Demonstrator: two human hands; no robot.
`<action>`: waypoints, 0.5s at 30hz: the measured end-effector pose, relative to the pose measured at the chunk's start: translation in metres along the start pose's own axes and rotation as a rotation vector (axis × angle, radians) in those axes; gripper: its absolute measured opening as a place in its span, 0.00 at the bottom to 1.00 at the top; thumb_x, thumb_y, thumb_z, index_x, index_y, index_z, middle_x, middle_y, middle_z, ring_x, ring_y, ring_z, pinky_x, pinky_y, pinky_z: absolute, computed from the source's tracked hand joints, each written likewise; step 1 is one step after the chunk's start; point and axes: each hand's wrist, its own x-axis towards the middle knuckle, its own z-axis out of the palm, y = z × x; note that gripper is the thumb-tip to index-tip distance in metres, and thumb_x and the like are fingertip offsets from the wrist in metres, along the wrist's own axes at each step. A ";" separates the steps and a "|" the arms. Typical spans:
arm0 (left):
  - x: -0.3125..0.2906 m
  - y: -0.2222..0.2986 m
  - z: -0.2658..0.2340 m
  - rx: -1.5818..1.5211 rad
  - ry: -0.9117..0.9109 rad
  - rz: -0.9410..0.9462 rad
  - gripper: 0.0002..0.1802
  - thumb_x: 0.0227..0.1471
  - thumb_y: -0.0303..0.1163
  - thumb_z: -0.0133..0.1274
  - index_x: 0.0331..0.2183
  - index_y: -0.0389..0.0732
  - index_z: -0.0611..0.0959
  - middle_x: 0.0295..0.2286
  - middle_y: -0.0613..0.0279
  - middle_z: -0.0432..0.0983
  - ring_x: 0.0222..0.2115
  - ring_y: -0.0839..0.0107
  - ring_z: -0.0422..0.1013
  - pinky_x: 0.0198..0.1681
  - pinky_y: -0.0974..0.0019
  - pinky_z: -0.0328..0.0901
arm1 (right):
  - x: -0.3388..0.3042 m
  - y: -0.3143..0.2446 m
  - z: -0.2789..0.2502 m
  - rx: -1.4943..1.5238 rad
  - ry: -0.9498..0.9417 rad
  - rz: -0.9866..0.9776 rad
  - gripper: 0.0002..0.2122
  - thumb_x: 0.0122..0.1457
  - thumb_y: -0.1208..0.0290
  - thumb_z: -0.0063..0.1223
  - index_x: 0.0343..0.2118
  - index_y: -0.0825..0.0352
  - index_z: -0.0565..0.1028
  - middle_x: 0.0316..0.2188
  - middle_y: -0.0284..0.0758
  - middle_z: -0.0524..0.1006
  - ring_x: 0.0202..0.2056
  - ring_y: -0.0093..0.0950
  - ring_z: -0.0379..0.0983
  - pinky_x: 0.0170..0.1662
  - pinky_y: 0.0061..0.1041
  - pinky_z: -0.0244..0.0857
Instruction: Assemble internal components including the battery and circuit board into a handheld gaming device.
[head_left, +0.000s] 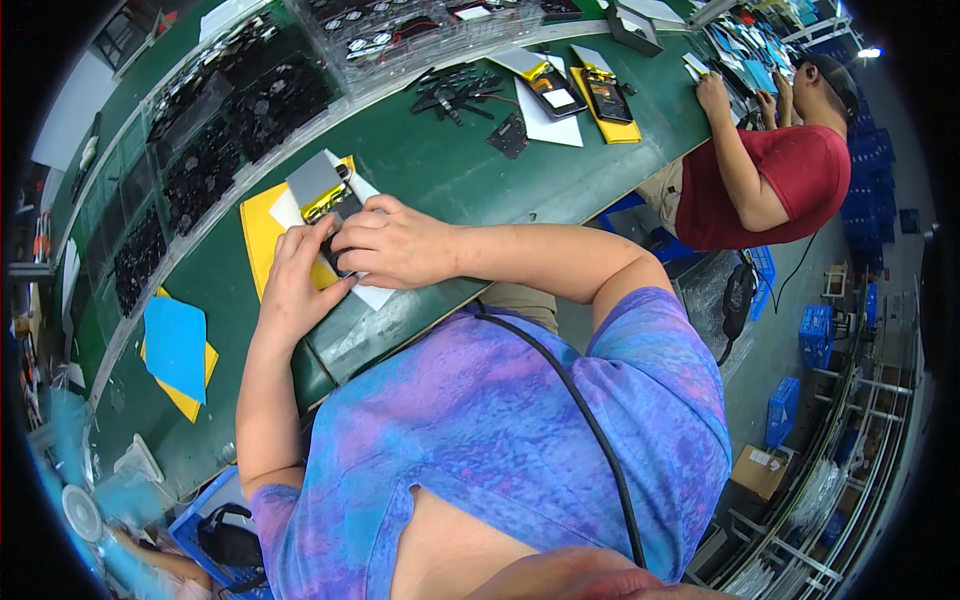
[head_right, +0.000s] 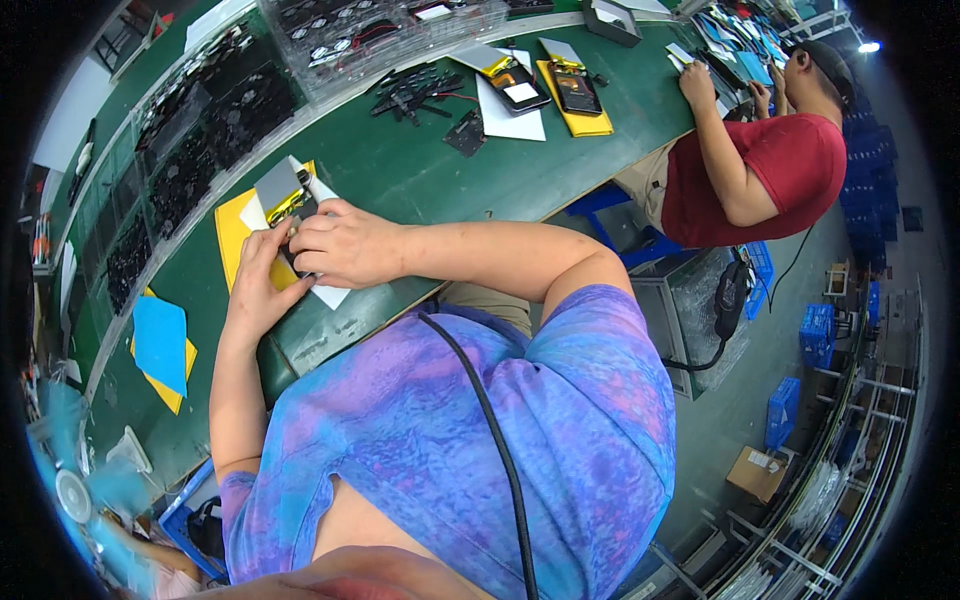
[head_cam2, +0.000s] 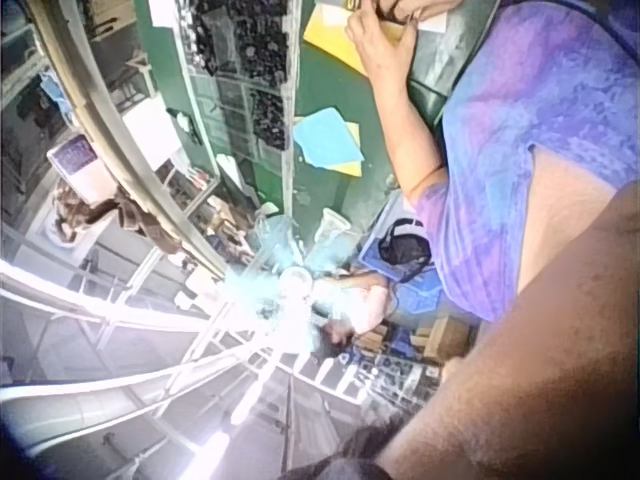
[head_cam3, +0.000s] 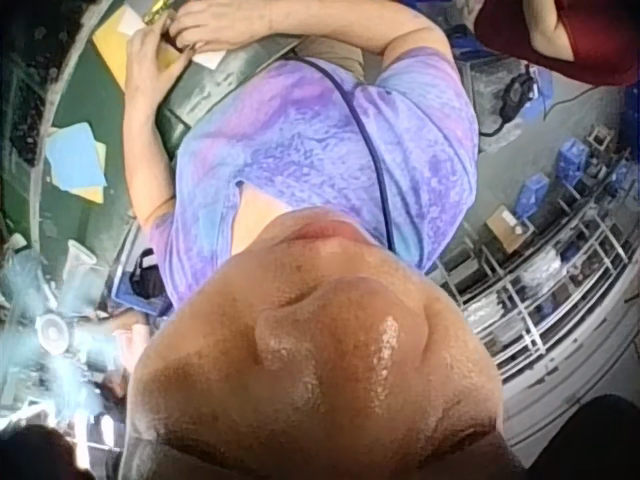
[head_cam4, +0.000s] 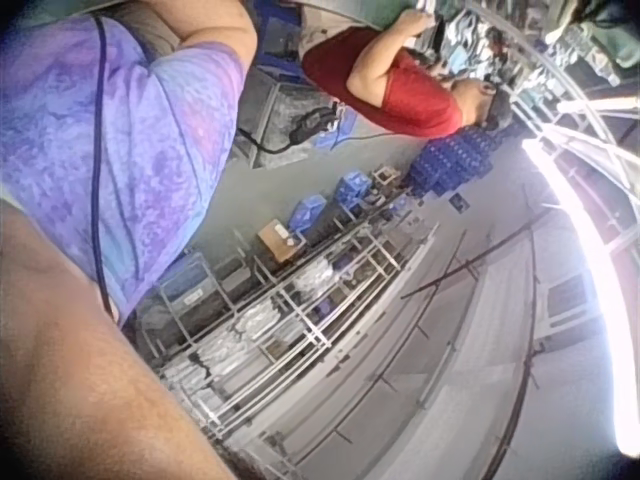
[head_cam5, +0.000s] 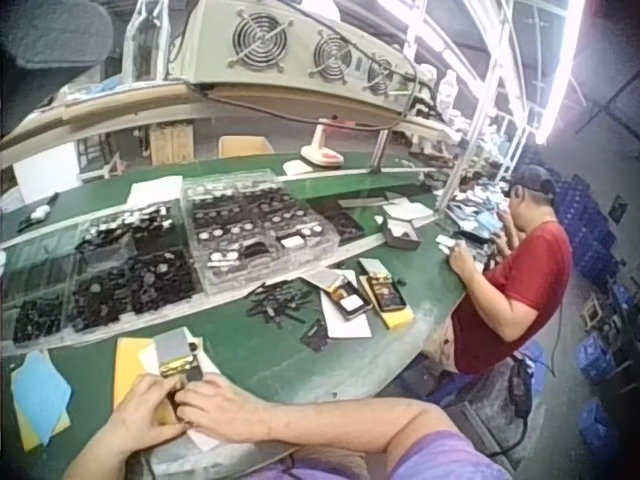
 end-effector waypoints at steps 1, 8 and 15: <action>0.000 0.000 0.000 0.004 -0.002 -0.010 0.45 0.35 0.27 0.70 0.58 0.41 0.72 0.43 0.54 0.71 0.46 0.54 0.69 0.52 0.56 0.66 | 0.001 -0.001 -0.003 -0.036 0.005 -0.018 0.15 0.50 0.64 0.64 0.41 0.55 0.74 0.46 0.28 0.73 0.52 0.27 0.67 0.56 0.37 0.56; 0.001 -0.004 0.002 -0.002 -0.003 -0.011 0.46 0.36 0.29 0.70 0.59 0.43 0.71 0.44 0.54 0.72 0.47 0.54 0.68 0.53 0.56 0.65 | -0.009 -0.003 -0.042 -0.064 0.150 0.129 0.12 0.50 0.67 0.65 0.38 0.57 0.77 0.38 0.27 0.76 0.44 0.29 0.72 0.53 0.36 0.59; 0.000 -0.002 0.001 0.019 -0.023 -0.041 0.46 0.36 0.30 0.71 0.59 0.40 0.70 0.43 0.53 0.71 0.47 0.53 0.68 0.53 0.56 0.65 | -0.067 0.063 -0.081 -0.362 0.228 0.621 0.01 0.51 0.70 0.62 0.26 0.59 0.81 0.26 0.34 0.79 0.32 0.37 0.76 0.38 0.38 0.67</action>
